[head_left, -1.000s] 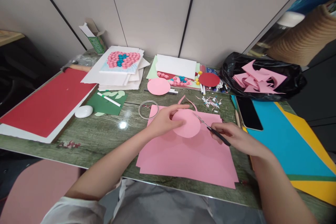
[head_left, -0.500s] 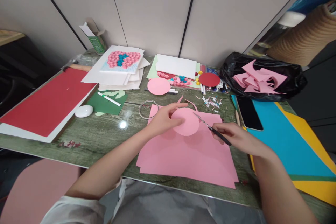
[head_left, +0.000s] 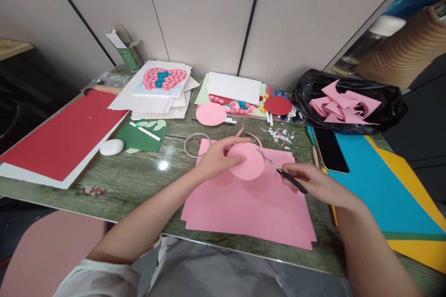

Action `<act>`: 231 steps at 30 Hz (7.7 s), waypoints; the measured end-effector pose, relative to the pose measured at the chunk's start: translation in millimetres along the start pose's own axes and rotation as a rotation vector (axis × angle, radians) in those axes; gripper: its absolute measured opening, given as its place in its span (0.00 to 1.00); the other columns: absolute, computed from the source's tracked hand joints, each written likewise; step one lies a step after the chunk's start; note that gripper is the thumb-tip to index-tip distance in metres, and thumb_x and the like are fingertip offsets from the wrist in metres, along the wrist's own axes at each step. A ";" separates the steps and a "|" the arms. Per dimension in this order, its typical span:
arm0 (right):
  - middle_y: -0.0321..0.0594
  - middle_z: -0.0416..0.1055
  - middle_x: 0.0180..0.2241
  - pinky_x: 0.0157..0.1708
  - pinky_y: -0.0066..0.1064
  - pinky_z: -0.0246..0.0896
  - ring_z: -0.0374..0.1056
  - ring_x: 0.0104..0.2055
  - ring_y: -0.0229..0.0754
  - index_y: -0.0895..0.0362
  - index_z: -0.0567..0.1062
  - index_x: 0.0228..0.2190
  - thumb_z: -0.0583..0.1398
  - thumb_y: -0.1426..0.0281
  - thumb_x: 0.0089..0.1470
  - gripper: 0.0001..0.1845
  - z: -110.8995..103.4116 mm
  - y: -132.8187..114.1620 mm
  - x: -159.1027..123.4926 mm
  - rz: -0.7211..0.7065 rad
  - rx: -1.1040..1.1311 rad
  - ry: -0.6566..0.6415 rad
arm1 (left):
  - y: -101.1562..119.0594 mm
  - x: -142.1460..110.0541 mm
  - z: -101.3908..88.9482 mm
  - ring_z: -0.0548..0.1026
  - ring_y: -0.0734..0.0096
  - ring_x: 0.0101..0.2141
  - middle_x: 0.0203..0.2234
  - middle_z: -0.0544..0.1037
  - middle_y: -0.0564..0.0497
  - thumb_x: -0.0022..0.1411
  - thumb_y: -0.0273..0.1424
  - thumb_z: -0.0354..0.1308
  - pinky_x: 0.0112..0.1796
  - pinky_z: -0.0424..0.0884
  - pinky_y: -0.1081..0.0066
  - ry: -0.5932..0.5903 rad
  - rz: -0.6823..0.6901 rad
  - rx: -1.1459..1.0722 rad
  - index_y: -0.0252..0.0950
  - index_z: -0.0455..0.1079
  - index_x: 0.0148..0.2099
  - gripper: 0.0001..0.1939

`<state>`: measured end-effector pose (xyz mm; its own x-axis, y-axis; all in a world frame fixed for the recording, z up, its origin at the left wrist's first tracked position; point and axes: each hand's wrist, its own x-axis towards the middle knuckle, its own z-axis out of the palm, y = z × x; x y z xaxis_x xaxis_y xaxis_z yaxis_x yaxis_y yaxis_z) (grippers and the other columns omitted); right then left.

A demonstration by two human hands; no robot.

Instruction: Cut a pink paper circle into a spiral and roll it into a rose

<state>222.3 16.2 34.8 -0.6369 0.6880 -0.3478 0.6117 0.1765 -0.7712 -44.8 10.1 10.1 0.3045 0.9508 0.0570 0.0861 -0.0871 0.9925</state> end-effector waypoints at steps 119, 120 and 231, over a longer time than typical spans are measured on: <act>0.32 0.59 0.22 0.25 0.27 0.48 0.54 0.26 0.35 0.56 0.62 0.23 0.50 0.65 0.58 0.13 5.2 3.8 1.8 -0.012 -0.037 -0.026 | -5.2 -0.6 3.6 0.72 0.65 0.41 0.47 0.74 0.46 0.52 0.27 0.58 0.36 0.68 0.71 -0.097 -0.037 0.080 0.37 0.66 0.55 0.26; 0.32 0.59 0.22 0.25 0.27 0.48 0.54 0.25 0.35 0.56 0.62 0.23 0.50 0.66 0.58 0.13 5.0 3.5 1.8 -0.017 -0.040 -0.025 | -5.2 -0.6 3.3 0.72 0.65 0.41 0.47 0.73 0.46 0.52 0.27 0.58 0.36 0.68 0.71 -0.092 -0.035 0.080 0.37 0.66 0.55 0.26; 0.32 0.58 0.21 0.25 0.28 0.47 0.52 0.25 0.35 0.56 0.63 0.22 0.51 0.67 0.56 0.13 1.8 -0.9 2.5 0.003 -0.065 -0.040 | 2.0 -2.1 2.5 0.68 0.75 0.30 0.36 0.75 0.48 0.50 0.25 0.58 0.31 0.63 0.73 -0.105 -0.060 0.095 0.37 0.65 0.55 0.27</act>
<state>219.4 16.5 33.7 -0.6528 0.6599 -0.3720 0.6419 0.2211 -0.7342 -43.0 7.2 11.6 0.3935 0.9191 -0.0188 0.1949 -0.0634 0.9788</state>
